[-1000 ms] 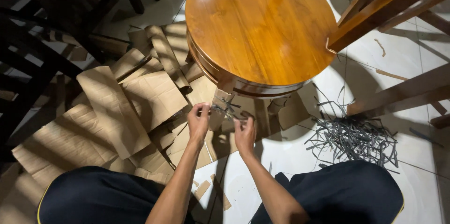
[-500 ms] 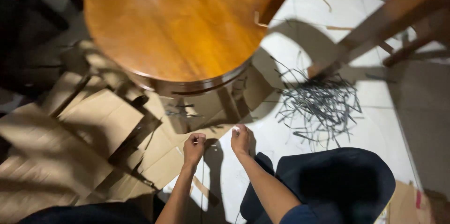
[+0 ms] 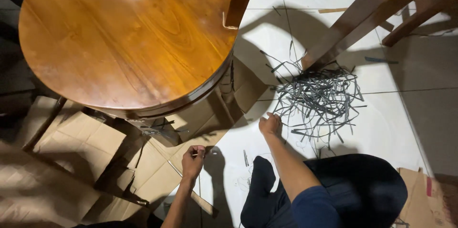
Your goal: Wrapping a wooden chair leg with cardboard and securing it with plastic ties
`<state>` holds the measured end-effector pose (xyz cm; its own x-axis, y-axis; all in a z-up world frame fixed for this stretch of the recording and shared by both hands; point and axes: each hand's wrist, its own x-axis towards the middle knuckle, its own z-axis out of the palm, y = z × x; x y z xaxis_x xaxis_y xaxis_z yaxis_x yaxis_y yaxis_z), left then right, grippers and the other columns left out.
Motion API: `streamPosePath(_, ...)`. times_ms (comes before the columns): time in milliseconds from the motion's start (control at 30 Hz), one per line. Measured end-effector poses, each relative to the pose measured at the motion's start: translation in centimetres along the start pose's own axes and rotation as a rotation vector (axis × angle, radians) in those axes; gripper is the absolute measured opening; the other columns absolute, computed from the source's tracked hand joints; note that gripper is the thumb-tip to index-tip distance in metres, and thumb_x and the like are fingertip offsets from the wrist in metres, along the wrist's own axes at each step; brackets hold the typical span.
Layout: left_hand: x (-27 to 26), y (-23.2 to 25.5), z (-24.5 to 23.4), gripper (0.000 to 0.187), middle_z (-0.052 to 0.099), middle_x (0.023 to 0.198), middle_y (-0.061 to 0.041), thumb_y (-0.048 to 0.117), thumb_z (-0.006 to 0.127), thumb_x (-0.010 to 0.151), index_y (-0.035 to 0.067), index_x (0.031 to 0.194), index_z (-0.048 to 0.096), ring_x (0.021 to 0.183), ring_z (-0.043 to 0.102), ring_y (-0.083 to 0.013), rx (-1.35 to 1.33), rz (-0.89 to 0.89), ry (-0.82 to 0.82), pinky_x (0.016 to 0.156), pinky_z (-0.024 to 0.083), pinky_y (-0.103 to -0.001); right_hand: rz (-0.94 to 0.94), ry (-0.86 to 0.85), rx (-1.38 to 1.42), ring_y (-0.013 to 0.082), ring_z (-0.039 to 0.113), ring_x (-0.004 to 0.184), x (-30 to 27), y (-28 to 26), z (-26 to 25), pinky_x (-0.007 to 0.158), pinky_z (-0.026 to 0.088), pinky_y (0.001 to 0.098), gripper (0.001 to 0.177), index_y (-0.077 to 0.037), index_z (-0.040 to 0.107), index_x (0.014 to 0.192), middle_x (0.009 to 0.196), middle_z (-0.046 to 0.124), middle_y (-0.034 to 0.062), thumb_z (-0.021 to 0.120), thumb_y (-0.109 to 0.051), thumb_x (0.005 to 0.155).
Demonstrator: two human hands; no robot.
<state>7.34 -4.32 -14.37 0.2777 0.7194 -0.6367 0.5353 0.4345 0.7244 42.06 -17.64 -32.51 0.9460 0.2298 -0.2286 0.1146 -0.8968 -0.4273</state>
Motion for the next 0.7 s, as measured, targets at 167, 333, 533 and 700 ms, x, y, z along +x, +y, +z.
streamPosePath(167,1.3,-1.9,-0.3,0.016,0.076,0.097,-0.009,0.026,0.067,0.093,0.018,0.103,0.076,0.095,0.073,-0.0249,0.027,-0.01,0.014,0.085,0.057,-0.04,0.056,-0.047,-0.123,0.0236,0.053,0.133,-2.2,-2.2,-2.7,0.112,0.038,0.0379,0.05,-0.022,0.064,0.133,0.139,0.058,0.0037,0.06,-0.044,0.088)
streamPosePath(333,1.0,-1.5,-0.8,0.017,0.076,0.1,-0.011,0.028,0.067,0.093,0.018,0.104,0.076,0.098,0.073,-0.0276,0.015,-0.006,0.008,0.088,0.057,-0.042,0.015,0.149,-0.06,0.028,0.059,0.122,-8.2,-8.2,-4.9,0.106,0.044,0.0408,0.039,-0.014,0.063,0.13,0.127,0.062,0.0063,0.06,-0.025,0.092)
streamPosePath(533,0.4,0.0,-1.5,0.023,0.077,0.1,-0.012,0.033,0.066,0.094,0.016,0.107,0.076,0.102,0.072,-0.0304,0.002,0.02,0.036,0.093,0.055,-0.045,-0.394,0.368,-0.037,0.0341,0.064,0.105,-19.0,-12.6,-0.2,0.097,0.044,0.0482,0.038,-0.003,0.068,0.111,0.111,0.065,0.0141,0.073,-0.018,0.077)
streamPosePath(700,2.6,-0.2,-4.1,0.046,0.076,0.113,-0.02,0.047,0.057,0.099,0.011,0.121,0.073,0.118,0.066,-0.0388,-0.04,0.076,0.103,0.106,0.047,-0.052,-0.845,-0.085,0.532,0.0474,0.052,0.128,-32.6,-18.8,-6.1,0.111,0.042,0.0474,0.056,0.008,0.054,0.132,0.128,0.055,0.0255,0.059,0.022,0.078)
